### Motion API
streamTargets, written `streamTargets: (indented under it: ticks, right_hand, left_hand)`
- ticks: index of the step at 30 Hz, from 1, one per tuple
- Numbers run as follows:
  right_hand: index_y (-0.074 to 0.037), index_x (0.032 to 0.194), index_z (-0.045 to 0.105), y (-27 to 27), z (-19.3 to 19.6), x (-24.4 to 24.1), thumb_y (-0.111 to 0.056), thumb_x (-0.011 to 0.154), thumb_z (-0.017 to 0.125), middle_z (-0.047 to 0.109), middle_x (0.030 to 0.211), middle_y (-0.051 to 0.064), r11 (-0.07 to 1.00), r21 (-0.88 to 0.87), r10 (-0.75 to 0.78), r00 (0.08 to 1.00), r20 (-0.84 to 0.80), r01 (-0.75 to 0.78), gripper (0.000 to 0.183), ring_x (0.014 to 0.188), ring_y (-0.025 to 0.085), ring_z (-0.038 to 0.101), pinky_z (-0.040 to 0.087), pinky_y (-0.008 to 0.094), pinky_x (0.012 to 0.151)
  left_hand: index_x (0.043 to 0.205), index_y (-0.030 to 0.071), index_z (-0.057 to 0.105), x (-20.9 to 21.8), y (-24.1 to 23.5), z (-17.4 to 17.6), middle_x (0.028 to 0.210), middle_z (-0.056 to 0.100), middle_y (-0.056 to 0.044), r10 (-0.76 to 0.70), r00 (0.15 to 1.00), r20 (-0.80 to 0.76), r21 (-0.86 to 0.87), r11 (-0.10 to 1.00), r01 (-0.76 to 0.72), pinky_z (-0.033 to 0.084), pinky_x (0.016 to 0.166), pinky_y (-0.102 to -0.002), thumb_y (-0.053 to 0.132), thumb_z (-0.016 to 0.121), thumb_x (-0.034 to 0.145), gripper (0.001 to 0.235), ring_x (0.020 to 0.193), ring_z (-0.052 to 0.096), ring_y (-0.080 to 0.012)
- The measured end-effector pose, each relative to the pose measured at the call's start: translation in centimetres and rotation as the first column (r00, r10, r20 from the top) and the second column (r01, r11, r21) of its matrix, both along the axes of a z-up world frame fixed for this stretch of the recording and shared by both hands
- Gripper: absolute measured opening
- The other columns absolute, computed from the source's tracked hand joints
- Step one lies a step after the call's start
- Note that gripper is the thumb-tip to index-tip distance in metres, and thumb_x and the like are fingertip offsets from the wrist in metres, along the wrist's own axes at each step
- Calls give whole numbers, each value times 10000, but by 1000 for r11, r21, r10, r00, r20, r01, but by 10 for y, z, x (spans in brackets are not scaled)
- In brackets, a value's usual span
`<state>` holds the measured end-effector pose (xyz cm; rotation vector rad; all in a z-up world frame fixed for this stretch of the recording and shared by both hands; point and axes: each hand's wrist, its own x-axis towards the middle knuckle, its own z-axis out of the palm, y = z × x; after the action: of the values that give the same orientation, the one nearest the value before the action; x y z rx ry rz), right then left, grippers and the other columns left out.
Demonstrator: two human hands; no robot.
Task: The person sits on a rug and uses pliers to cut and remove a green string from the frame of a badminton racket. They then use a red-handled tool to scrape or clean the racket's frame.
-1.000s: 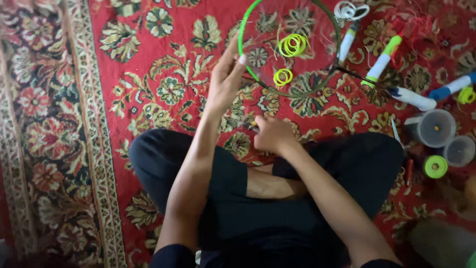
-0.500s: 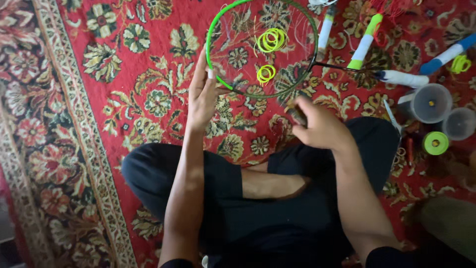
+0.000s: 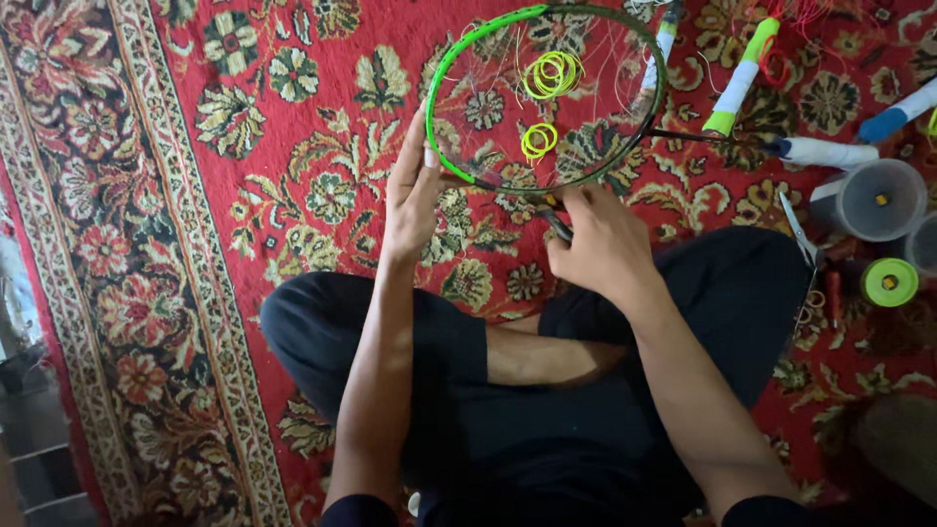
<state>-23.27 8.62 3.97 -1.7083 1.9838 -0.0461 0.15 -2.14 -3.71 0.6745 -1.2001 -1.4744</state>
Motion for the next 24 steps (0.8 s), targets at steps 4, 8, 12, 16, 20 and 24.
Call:
streamTargets:
  ticks: [4,8,12,16,20,24]
  right_hand:
    - [-201,1367,578,1,7,0,-385,784,635,620,1251,125,1000,-19,1,1000,-24,-1,614,1210,400,650,587,622,895]
    - [-181,1390,605,-4,21,5,-401,854,577,649,1202,155,1000,-16,17,1000,-23,-17,580,1206,411,666,578,598,947]
    - [-233,1329,656,-9,9,2,-442,872,545,731,1130,98,997,72,-3,999,-32,6,515,1151,370,716,568,589,966]
    - [-152,1226,707,-6,-34,-16,-367,845,593,763,1116,188,993,99,-81,985,152,66,452,1176,444,687,534,621,995]
    - [-51,963,703,-14,-67,-42,-58,647,613,511,643,15,887,39,-238,383,892,460,328,527,106,448,335,264,446]
    - [-89,951,576,-21,-39,-78,-85,680,493,390,581,30,809,126,-115,-55,992,575,283,388,95,352,197,206,375]
  left_hand:
    - [1657,123,328,1,1,0,1124,539,-141,-12,1000,15,-28,1000,12,683,924,-584,162,419,1179,489,1038,671,-269]
    - [1655,101,320,-1,-1,-8,1147,529,-128,-42,999,-24,-61,997,41,671,952,-547,136,424,1176,491,1043,663,-246]
    - [1664,107,312,0,1,-8,1140,537,-133,-52,999,-14,-68,996,51,650,964,-556,135,396,1182,490,1051,641,-247]
    - [1670,110,294,1,1,-8,1154,534,-121,-33,998,54,-103,994,39,645,927,-467,135,389,1182,498,1046,588,-204]
    - [1668,109,292,-1,-2,-16,1066,522,-86,-14,1000,-16,-28,1000,14,663,945,-519,116,407,1175,507,932,581,-159]
    - [1671,114,306,0,2,6,1061,534,-75,8,999,-36,43,999,-7,700,891,-468,86,399,1166,514,913,613,-154]
